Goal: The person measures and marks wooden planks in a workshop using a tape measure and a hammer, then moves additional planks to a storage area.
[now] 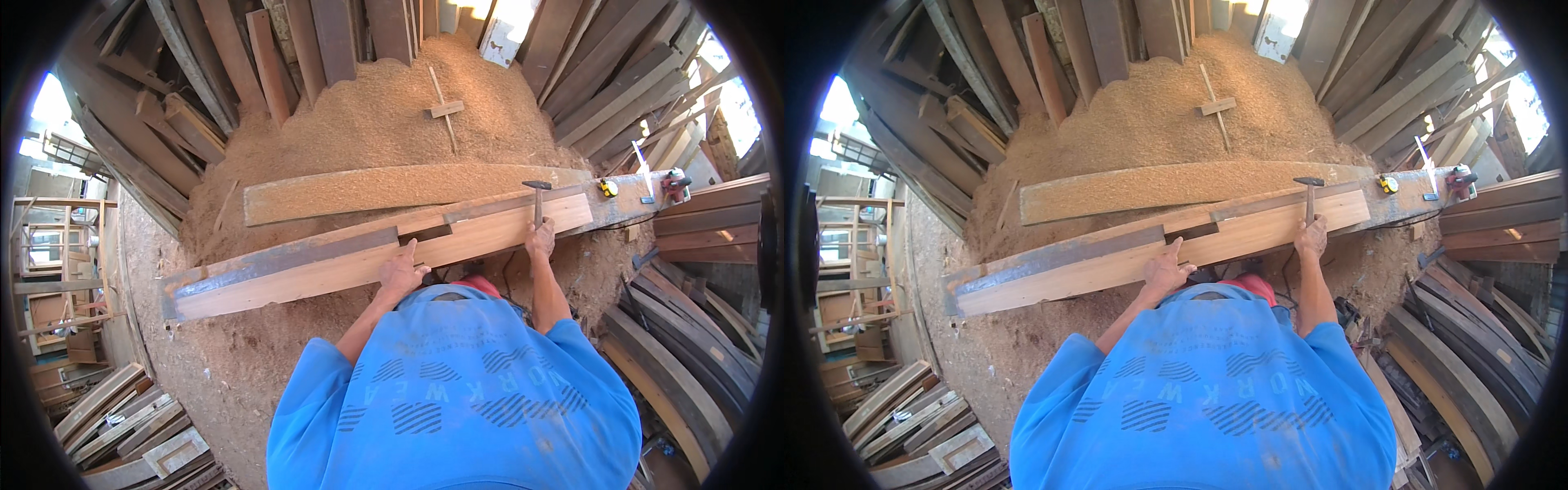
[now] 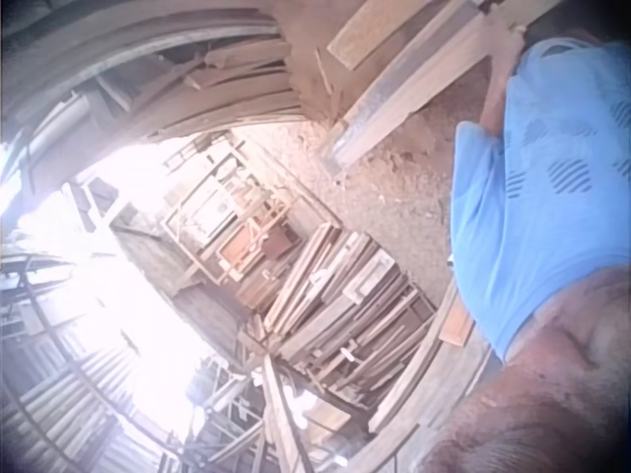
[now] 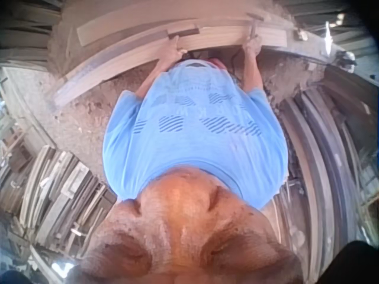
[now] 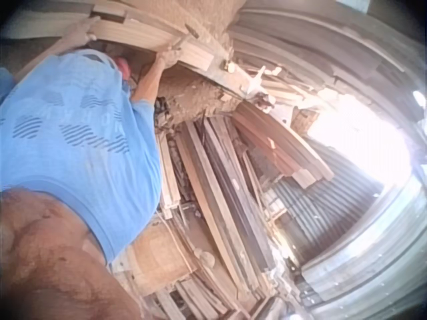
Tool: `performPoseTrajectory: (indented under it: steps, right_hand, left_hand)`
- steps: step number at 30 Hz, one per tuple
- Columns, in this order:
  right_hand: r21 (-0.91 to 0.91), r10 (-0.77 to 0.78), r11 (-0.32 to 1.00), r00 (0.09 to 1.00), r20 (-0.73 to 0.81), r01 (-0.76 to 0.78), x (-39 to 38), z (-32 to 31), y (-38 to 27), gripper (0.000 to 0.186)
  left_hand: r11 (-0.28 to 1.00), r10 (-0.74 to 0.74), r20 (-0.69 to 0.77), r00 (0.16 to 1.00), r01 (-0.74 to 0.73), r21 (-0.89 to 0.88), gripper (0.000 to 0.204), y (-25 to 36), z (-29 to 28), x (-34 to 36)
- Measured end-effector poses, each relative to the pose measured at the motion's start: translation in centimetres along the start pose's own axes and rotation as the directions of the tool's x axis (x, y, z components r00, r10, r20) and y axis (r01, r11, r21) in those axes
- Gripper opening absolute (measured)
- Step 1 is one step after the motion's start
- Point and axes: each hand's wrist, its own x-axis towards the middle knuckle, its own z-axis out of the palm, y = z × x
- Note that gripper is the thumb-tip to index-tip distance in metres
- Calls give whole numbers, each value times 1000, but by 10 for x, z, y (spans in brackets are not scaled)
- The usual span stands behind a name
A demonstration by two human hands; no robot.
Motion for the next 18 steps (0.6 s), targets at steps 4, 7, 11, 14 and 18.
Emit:
performPoseTrajectory:
  steps: [4,7,11,14,18]
  right_hand:
    - [-15,-9,1000,1000,-17,9,-3,-1,-3,48]
    - [-10,-11,1000,1000,-17,11,-1,0,-2,49]
    - [7,-1,1000,1000,-1,1,1,0,1,52]
    - [13,1,1000,1000,-2,-1,1,1,1,52]
    - [9,2,1000,1000,-7,-2,1,2,1,51]
  left_hand:
    - [997,-21,43,999,24,-68,87,0,-3,0]
    - [997,-29,38,999,32,-67,86,1,-4,0]
    - [999,-1,-13,1000,0,-51,85,-2,2,0]
    - [999,7,-36,999,-9,-47,85,-4,4,1]
    - [999,1,-34,999,-2,-33,86,-3,3,1]
